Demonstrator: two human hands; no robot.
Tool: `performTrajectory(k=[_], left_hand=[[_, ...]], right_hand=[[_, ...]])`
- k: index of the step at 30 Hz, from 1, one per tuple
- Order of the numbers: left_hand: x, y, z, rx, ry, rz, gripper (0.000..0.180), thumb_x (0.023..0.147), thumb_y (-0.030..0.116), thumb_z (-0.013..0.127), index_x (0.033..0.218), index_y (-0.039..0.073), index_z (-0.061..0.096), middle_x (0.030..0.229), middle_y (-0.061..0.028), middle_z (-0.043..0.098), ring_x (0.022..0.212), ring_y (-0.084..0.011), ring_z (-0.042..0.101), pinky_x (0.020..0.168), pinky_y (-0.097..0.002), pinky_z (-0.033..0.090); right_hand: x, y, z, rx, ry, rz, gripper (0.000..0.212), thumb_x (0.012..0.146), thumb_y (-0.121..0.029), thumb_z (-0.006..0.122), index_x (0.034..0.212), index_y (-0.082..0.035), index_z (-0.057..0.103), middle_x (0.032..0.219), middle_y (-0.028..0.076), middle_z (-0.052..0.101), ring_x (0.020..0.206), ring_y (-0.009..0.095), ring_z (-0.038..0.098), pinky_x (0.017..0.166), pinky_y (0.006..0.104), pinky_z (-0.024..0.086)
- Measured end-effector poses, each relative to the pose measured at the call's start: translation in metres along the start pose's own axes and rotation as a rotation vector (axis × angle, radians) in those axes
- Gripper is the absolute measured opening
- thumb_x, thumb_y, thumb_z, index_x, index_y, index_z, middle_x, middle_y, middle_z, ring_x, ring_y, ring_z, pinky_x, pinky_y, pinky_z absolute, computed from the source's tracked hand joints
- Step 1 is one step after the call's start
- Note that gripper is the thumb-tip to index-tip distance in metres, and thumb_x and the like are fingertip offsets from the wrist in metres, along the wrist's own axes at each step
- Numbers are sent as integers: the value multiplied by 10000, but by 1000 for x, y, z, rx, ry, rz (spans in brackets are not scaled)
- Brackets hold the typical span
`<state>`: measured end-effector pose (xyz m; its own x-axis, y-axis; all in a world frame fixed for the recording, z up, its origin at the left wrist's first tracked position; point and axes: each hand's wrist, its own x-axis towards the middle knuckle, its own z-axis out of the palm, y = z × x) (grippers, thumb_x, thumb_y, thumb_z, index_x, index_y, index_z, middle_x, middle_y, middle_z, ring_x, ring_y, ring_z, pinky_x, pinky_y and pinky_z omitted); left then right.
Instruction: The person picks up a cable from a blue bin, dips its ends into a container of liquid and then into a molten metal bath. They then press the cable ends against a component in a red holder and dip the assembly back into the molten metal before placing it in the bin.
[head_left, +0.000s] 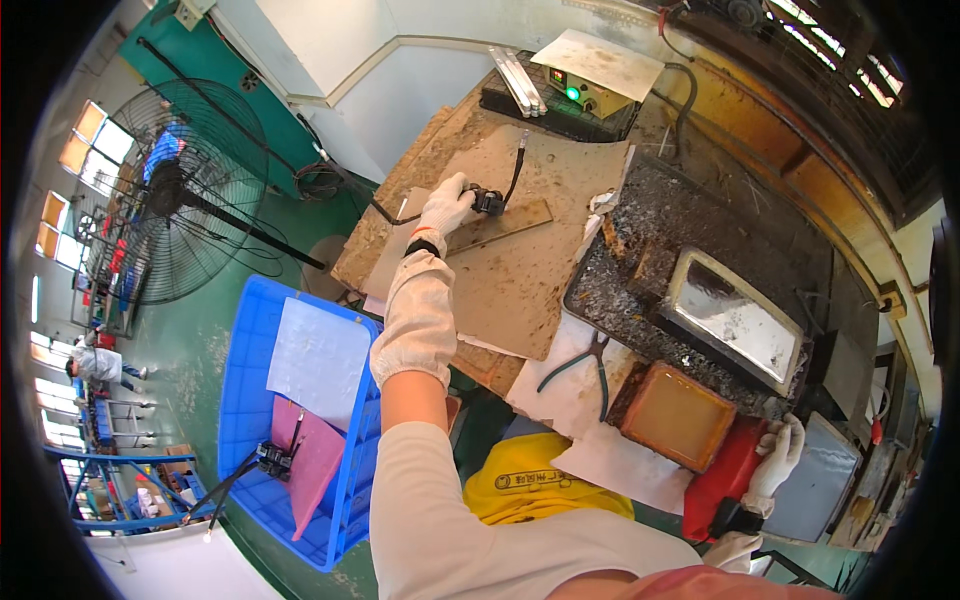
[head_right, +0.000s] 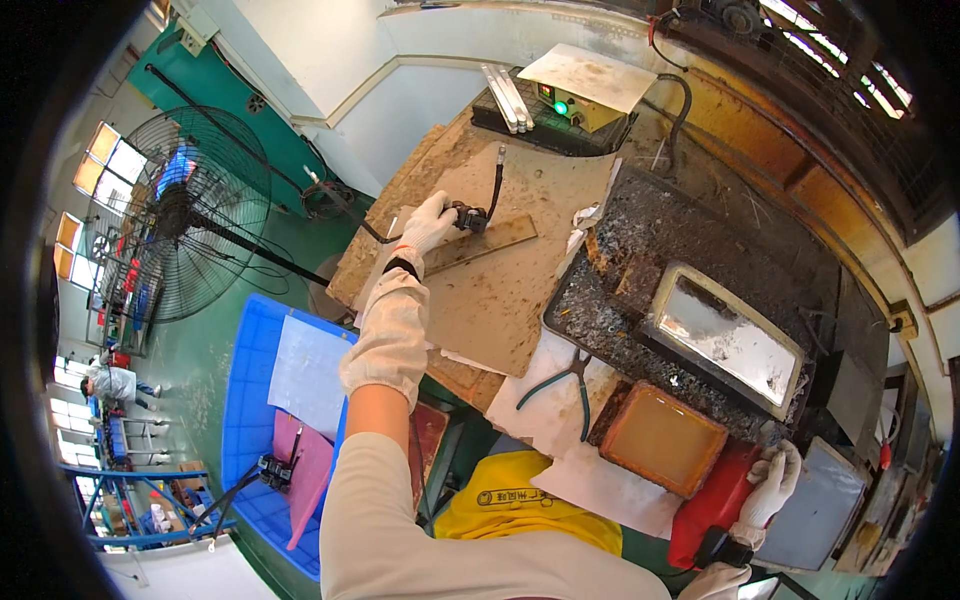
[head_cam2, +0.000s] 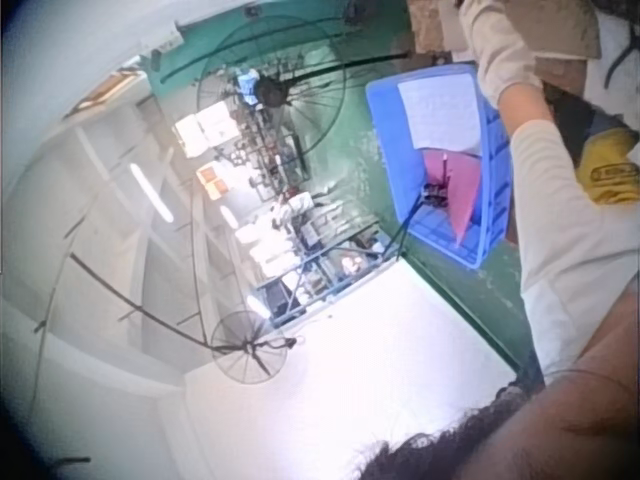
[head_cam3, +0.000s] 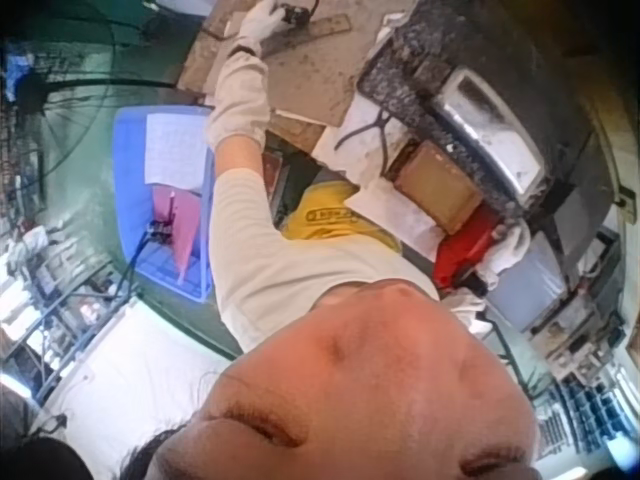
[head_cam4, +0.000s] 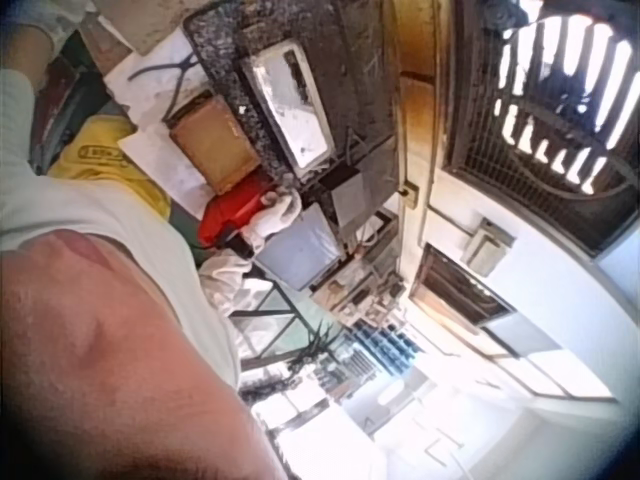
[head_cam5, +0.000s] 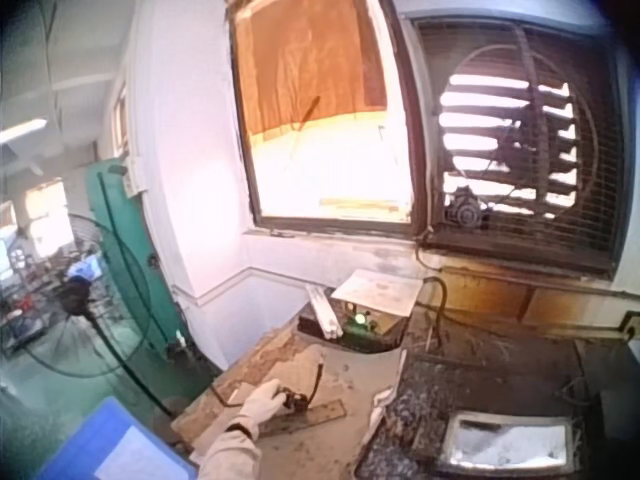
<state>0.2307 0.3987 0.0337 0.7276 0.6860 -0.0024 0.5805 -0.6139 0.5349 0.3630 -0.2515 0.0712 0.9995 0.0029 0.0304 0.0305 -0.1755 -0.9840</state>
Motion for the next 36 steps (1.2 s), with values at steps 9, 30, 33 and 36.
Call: performTrajectory(k=[9, 30, 33, 36], left_hand=[[-8, -9, 20, -18, 113, -49, 282, 801, 282, 569, 1014, 106, 513, 1061, -180, 520, 987, -372, 519, 839, -413, 419], [-55, 104, 119, 136, 398, 322, 307, 840, 266, 516, 1076, 69, 512, 1096, -149, 507, 991, -340, 519, 808, -428, 440], [-19, 109, 139, 220, 322, 49, 508, 838, 383, 497, 1186, 18, 441, 1207, -202, 450, 1097, -365, 446, 878, -455, 392], [2, 111, 150, 295, 315, -162, 680, 821, 515, 468, 1289, 26, 400, 1324, -197, 387, 1169, -333, 389, 967, -439, 317]], right_hand=[[-2, 0, 1, 14, 2, -7, 236, 926, -150, 468, 1123, -28, 509, 817, 36, 575, 561, 45, 480, 455, 162, 374], [2, 5, -3, 68, -28, -2, 234, 929, -161, 470, 1123, -40, 515, 826, 36, 595, 576, 39, 491, 468, 158, 390], [2, 9, -4, 64, -39, -13, 230, 928, -159, 469, 1116, -37, 517, 821, 41, 598, 559, 41, 491, 456, 157, 388], [0, 8, -4, 65, -17, -7, 226, 929, -156, 465, 1111, -33, 517, 812, 44, 598, 543, 45, 493, 440, 158, 386]])
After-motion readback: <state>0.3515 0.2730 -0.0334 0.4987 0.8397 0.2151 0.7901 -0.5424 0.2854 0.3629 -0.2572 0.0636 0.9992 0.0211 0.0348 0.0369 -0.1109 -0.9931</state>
